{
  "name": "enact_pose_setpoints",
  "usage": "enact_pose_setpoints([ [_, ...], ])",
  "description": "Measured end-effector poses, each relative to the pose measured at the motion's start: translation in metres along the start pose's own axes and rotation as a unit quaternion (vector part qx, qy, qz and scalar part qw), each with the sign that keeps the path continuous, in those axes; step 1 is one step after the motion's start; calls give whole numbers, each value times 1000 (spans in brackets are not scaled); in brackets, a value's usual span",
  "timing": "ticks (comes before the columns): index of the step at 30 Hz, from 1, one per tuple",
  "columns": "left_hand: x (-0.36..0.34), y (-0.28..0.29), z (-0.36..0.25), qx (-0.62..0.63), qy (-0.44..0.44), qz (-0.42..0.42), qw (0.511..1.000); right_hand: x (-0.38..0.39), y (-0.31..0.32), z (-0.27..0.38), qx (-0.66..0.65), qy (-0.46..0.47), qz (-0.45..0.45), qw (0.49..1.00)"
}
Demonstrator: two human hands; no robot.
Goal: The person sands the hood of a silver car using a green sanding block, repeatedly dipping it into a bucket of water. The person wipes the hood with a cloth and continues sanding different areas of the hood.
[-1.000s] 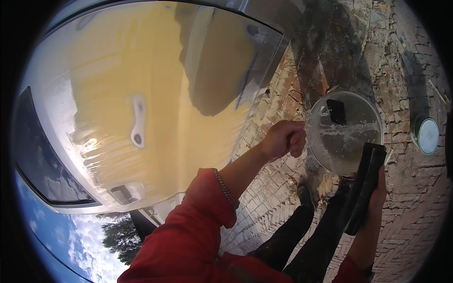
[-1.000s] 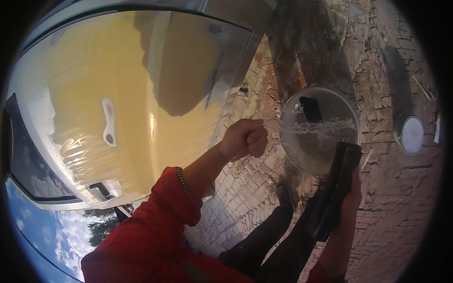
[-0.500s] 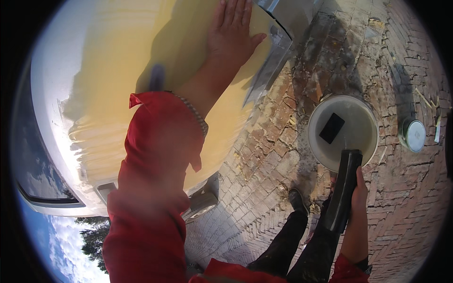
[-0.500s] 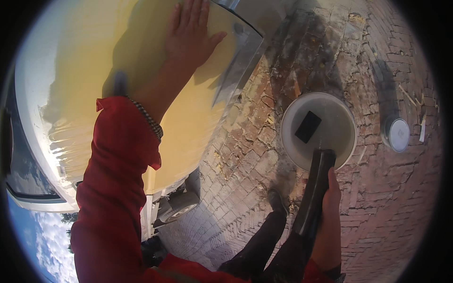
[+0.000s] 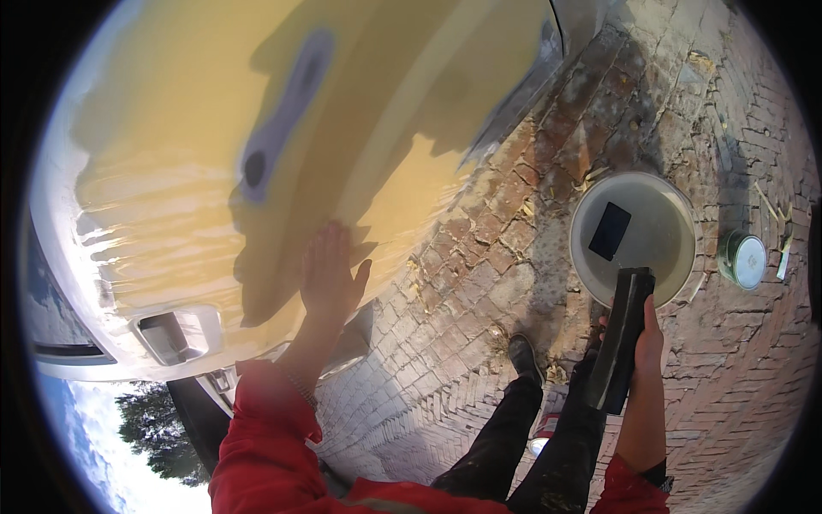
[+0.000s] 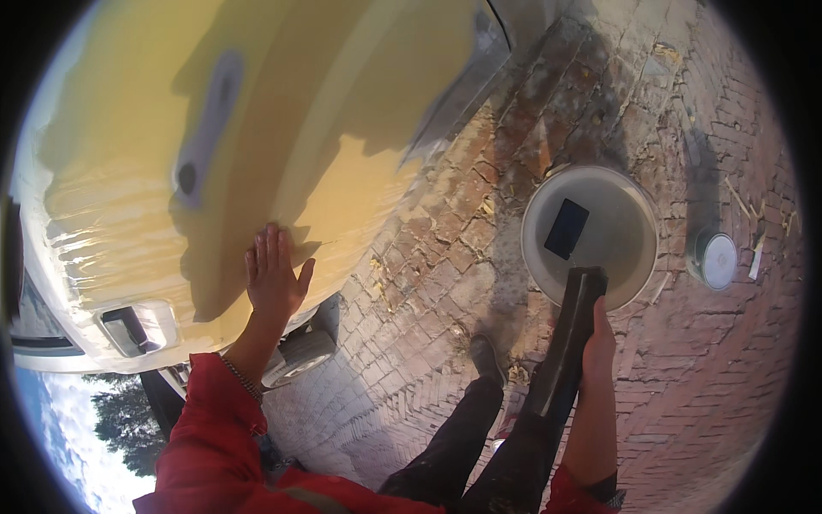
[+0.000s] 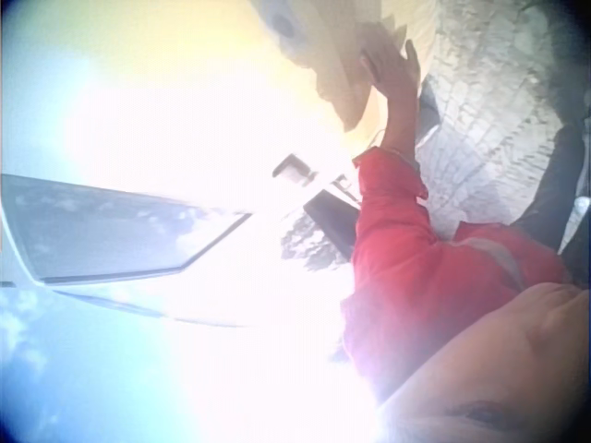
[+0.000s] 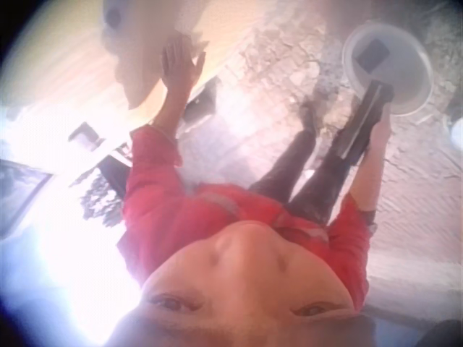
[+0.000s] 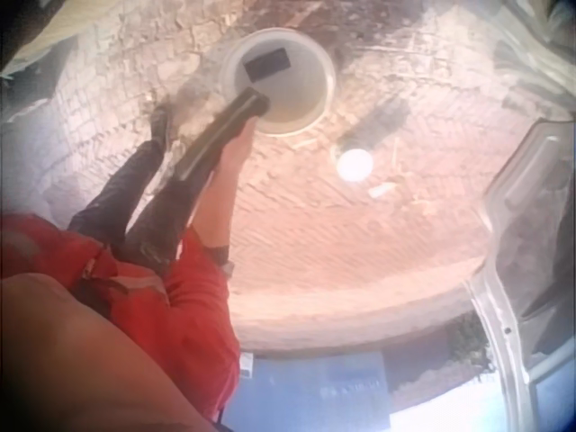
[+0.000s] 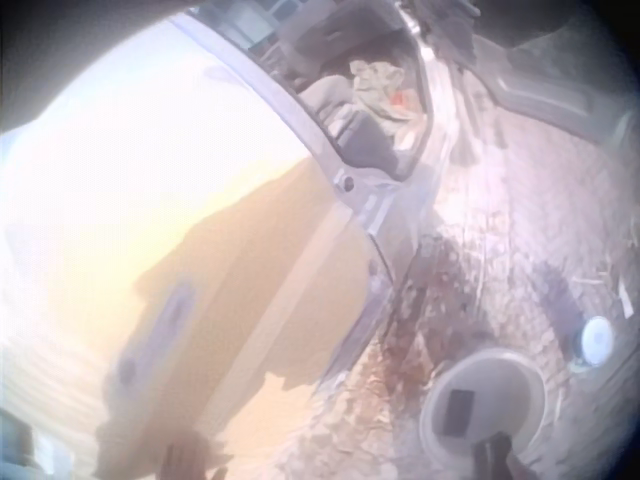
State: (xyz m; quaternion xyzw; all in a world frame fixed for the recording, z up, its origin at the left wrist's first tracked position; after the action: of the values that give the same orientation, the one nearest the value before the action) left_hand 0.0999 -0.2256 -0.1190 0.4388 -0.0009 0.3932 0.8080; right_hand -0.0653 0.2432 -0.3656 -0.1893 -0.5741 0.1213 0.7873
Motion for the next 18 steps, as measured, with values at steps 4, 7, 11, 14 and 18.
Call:
enact_pose_setpoints([
  [4, 61, -47, 36, -3, 47, -13, 999, -51, 21, 33, 109, 6, -9, 994],
  [7, 94, -89, 59, -56, 101, 63, 991, -117, 47, 67, 204, 21, -25, 978],
  [11, 149, -138, 88, -49, 159, 158, 973, -204, 98, 74, 249, -26, -66, 966],
  [14, 193, -151, 93, -27, 192, 184, 964, -255, 137, 67, 197, -30, -112, 974],
  [18, 218, -150, 85, 159, 376, 187, 894, -297, 168, 56, 257, -56, -123, 957],
])
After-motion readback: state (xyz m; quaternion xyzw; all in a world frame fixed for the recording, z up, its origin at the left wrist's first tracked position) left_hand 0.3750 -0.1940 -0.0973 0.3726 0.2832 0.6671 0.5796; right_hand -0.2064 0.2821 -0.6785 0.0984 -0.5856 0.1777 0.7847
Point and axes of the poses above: each hand's wrist, its own x-axis away from the middle knuckle, its own y-axis out of the back of the hand, z = x × y, the point moved 10 cm from there along -x, towards the middle knuckle, and after that the axes turned 9 degrees about z, right-handed, at the moved point
